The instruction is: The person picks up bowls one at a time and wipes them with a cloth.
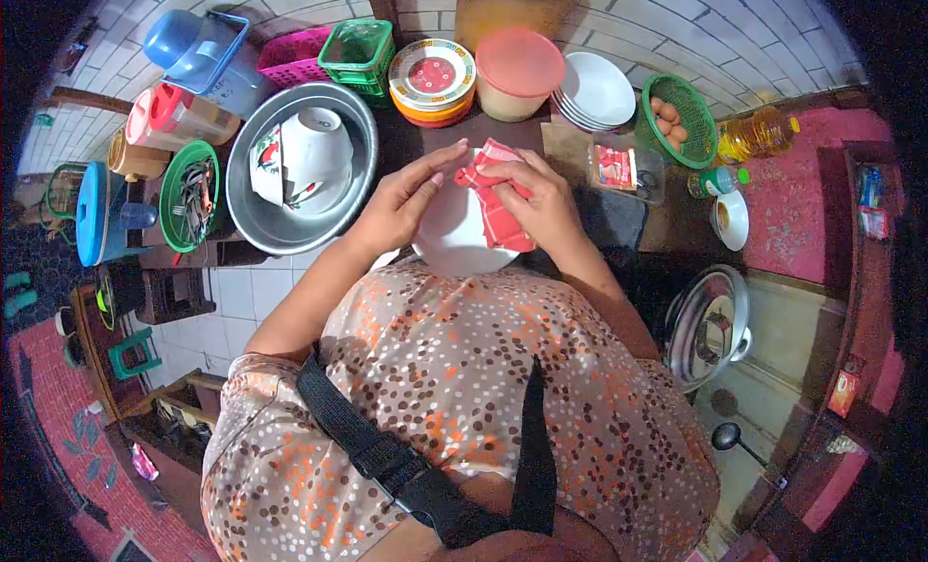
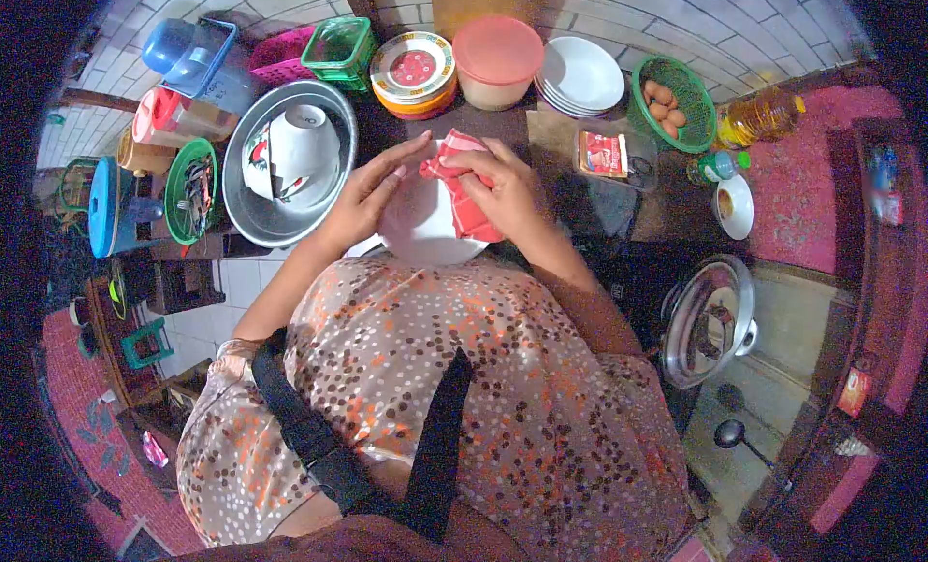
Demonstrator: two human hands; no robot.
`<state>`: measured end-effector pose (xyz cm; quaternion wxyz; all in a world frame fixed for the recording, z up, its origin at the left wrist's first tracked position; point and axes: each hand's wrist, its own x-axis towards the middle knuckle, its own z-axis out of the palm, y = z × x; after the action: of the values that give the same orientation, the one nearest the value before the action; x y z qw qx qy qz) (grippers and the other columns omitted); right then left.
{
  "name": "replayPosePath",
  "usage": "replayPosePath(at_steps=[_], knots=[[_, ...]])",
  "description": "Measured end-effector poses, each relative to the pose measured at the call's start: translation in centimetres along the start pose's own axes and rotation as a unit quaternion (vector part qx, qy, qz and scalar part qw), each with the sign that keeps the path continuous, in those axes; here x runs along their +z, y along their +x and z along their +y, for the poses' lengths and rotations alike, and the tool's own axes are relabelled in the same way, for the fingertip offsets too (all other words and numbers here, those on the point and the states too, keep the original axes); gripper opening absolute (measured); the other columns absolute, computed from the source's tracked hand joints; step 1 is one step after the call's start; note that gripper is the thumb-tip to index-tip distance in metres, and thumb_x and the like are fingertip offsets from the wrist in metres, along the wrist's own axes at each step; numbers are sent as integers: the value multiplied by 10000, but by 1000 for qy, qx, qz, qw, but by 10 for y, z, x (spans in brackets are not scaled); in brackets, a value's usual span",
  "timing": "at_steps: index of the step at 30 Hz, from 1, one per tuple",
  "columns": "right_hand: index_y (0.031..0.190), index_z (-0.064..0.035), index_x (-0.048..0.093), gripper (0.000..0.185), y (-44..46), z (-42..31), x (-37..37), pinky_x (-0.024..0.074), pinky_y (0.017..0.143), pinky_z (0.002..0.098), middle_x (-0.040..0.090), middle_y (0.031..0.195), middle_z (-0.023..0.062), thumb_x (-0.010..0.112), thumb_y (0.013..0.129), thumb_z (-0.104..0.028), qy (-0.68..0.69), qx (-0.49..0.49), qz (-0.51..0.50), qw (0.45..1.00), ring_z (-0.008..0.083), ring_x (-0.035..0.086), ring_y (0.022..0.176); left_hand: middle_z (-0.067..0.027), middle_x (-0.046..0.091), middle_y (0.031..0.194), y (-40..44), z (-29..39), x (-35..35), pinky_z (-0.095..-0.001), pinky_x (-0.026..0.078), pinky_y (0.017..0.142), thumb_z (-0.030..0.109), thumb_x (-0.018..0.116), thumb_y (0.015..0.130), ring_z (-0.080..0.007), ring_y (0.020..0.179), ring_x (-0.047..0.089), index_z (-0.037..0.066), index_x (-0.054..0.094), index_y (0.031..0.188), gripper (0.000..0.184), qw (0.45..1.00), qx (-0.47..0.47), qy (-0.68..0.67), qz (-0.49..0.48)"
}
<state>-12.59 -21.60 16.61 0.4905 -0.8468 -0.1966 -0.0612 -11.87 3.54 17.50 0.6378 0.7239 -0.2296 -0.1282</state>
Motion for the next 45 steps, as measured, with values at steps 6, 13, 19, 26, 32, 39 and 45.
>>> replayPosePath(at_steps=[6, 13, 19, 26, 32, 39, 45], knots=[[1165, -153, 761, 345, 27, 15, -8, 544, 958, 357, 695, 1196, 120, 715, 862, 5, 27, 1, -45, 999, 293, 698, 1084, -120, 606, 1489, 30, 2, -5, -329, 421, 1134, 134, 552, 1081, -174, 1348, 559, 65, 522, 1523, 448, 998, -22, -33, 54], [1023, -59, 777, 163, 30, 26, -3, 542, 880, 316, 722, 1098, 105, 796, 912, -177, 82, 32, -27, 996, 177, 698, 987, -130, 677, 1377, 29, 13, 14, -321, 449, 1112, 67, 529, 1082, -163, 1278, 606, 6, 594, 1433, 362, 995, -52, 66, 58], [942, -76, 764, 166, 23, 16, 6, 558, 803, 334, 725, 1027, 87, 841, 870, -203, 43, 47, -8, 998, 200, 709, 905, -148, 677, 1377, 22, 7, 13, -327, 460, 1107, 56, 534, 1074, -185, 1279, 616, -5, 598, 1423, 360, 995, -66, 59, 54], [941, -97, 759, 184, 18, 10, 2, 568, 827, 357, 712, 1013, 86, 867, 823, -188, 33, 19, -23, 999, 237, 714, 923, -166, 646, 1425, 5, 1, 15, -339, 441, 1132, -64, 496, 1020, -212, 1329, 595, -10, 572, 1448, 438, 993, -33, 90, 61], [949, -78, 751, 166, -4, -1, 16, 570, 852, 367, 715, 1043, 115, 853, 823, -117, 2, 61, 81, 995, 270, 719, 958, -205, 667, 1368, -1, 6, 12, -354, 508, 1056, -110, 508, 956, -293, 1273, 660, 23, 618, 1401, 477, 988, 16, 120, 101], [966, -107, 774, 173, 34, -4, -13, 582, 867, 382, 724, 1096, 119, 855, 821, -155, -37, -45, 39, 998, 278, 728, 997, -149, 568, 1492, 23, 43, -3, -397, 566, 976, -148, 535, 859, -377, 1246, 648, 89, 596, 1407, 601, 956, 65, 286, 23], [978, -127, 803, 174, 54, -13, -36, 576, 930, 376, 730, 1218, 77, 841, 839, -223, -63, -65, -89, 992, 258, 722, 1087, -165, 581, 1494, 36, 22, -10, -390, 486, 1101, -139, 498, 911, -333, 1294, 640, 51, 651, 1345, 498, 967, 139, 213, 17]])
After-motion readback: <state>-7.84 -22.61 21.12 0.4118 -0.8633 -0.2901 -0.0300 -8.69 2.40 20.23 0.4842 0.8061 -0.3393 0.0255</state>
